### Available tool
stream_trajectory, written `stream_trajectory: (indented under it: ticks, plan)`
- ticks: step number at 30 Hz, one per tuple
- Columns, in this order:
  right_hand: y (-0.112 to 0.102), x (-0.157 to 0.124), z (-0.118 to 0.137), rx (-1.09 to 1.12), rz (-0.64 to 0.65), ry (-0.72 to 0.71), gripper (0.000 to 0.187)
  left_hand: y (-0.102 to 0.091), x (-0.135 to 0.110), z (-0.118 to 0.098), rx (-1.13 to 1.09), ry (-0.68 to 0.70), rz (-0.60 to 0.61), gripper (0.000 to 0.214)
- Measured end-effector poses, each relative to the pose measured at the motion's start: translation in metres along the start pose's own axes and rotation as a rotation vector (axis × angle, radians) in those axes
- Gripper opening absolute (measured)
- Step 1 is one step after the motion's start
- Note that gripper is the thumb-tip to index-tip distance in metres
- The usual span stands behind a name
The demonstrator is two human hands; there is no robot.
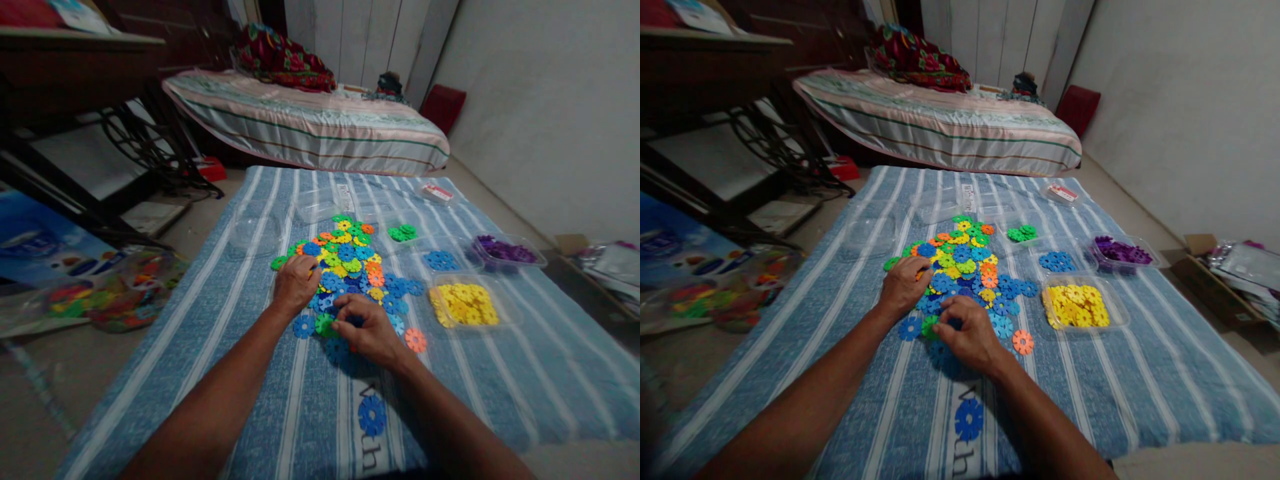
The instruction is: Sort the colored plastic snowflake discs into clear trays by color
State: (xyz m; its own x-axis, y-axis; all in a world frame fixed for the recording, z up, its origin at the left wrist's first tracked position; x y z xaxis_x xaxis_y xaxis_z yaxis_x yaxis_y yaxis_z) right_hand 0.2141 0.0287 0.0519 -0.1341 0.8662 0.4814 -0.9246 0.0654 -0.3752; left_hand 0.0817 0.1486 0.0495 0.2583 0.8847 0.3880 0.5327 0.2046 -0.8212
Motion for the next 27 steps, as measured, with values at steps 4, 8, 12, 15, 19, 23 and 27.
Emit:
stream_trajectory:
  ticks: [4, 8, 12, 15, 19, 23, 27]
  plan:
    - [-0.066, 0.040, -0.014, -0.107, -0.218, 0.028, 0.020, -0.001, 0.001, -0.001, -0.001, 0.001, 0.006, 0.014]
    - [-0.148, 0.064, -0.019, -0.505, -0.626, -0.066, 0.022, 0.000, 0.001, 0.001, -0.014, -0.005, 0.008, 0.014]
    - [-0.135, 0.053, -0.017, -0.607, -0.498, -0.178, 0.018, 0.002, 0.001, 0.002, -0.020, 0.000, 0.008, 0.013]
    - [-0.071, 0.029, -0.007, -0.501, -0.191, -0.266, 0.015, 0.003, 0.000, 0.002, -0.015, 0.000, -0.003, 0.013]
    - [0.008, 0.003, 0.014, -0.504, 0.103, -0.356, 0.013, 0.003, 0.000, 0.002, 0.001, 0.006, -0.021, 0.013]
    - [0.041, -0.003, 0.011, -0.687, 0.309, -0.253, 0.024, 0.003, -0.001, 0.002, 0.017, 0.008, -0.024, 0.013]
    - [0.044, -0.006, 0.007, -0.792, 0.324, -0.240, 0.022, 0.002, -0.001, 0.002, 0.023, 0.001, -0.015, 0.012]
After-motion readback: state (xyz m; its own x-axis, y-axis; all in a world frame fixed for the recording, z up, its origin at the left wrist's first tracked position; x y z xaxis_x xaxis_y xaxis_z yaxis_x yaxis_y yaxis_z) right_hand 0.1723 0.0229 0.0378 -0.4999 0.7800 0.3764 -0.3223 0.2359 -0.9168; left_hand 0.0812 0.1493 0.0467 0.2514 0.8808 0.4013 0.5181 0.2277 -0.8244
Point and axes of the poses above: each hand's wrist, its own x-axis towards the middle knuckle, its own y-axis out of the palm, z = x × y, the point moved 7 cm from there along x, towards the middle knuckle, and after that the axes turned 9 degrees about -y, right-handed, at the moved point
